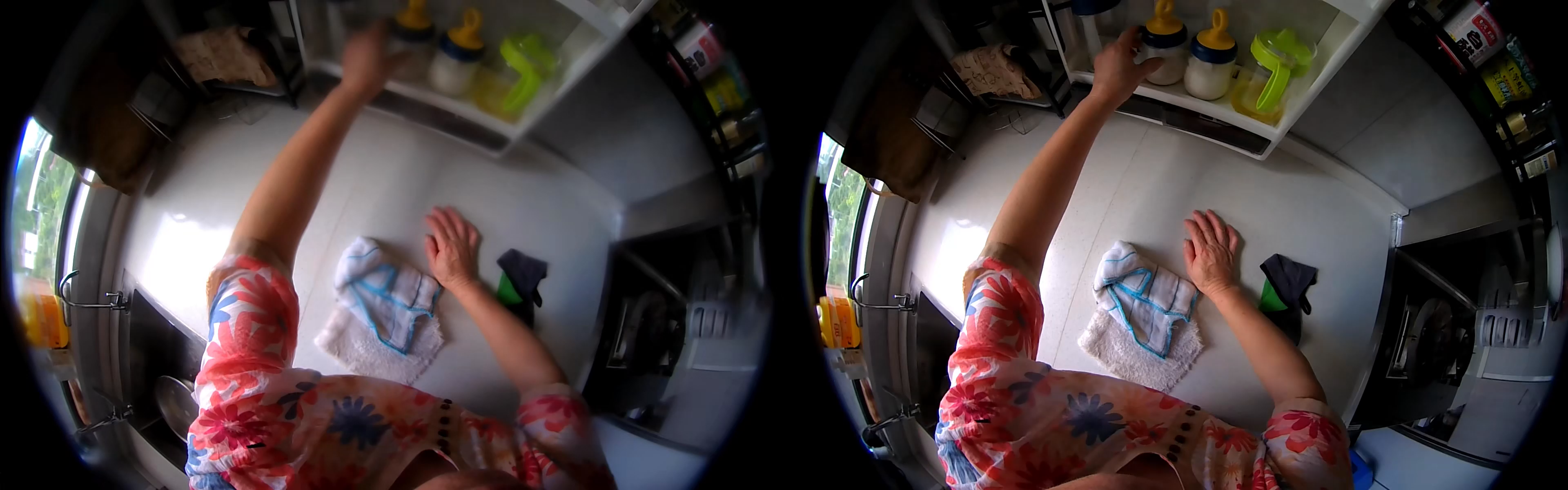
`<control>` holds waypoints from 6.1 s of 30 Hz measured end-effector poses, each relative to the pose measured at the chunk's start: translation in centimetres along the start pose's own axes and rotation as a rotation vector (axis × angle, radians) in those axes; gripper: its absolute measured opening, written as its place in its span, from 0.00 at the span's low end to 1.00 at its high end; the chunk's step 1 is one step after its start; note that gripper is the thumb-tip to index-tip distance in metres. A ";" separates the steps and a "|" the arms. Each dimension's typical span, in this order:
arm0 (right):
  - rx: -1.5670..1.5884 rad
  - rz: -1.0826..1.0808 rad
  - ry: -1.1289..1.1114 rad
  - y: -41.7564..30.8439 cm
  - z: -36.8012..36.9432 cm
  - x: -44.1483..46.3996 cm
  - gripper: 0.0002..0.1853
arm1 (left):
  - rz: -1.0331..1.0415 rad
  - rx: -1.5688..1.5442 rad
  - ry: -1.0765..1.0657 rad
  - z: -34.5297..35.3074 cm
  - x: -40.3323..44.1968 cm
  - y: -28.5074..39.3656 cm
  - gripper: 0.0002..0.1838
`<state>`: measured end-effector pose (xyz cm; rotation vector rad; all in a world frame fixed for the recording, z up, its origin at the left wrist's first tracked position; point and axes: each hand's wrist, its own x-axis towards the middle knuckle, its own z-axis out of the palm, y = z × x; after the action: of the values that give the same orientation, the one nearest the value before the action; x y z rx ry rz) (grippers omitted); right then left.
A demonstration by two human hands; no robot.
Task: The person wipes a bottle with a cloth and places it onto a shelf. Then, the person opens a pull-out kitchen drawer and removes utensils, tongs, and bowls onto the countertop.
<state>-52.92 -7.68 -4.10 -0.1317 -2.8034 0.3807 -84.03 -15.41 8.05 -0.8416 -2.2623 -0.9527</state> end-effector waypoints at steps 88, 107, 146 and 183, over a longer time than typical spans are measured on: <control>0.265 0.269 0.028 2.1 -17.9 -40.2 0.12 | 0.395 0.015 -0.579 -7.2 -39.6 28.2 0.27; 0.434 1.170 -0.067 -2.7 -17.0 -65.1 0.11 | 0.249 0.206 -0.640 -0.5 -39.5 34.1 0.32; 0.526 1.541 -0.121 26.8 -28.2 -104.6 0.10 | -0.197 -0.294 -1.454 2.9 -51.9 75.7 0.20; 0.738 1.276 0.439 63.0 -54.1 -101.3 0.17 | 0.374 -0.339 -0.683 27.8 -61.0 110.8 0.04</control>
<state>63.19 52.88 -1.07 -1.5635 -1.6422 1.3703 29.00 46.92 -2.77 -1.9035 -2.3526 -0.9795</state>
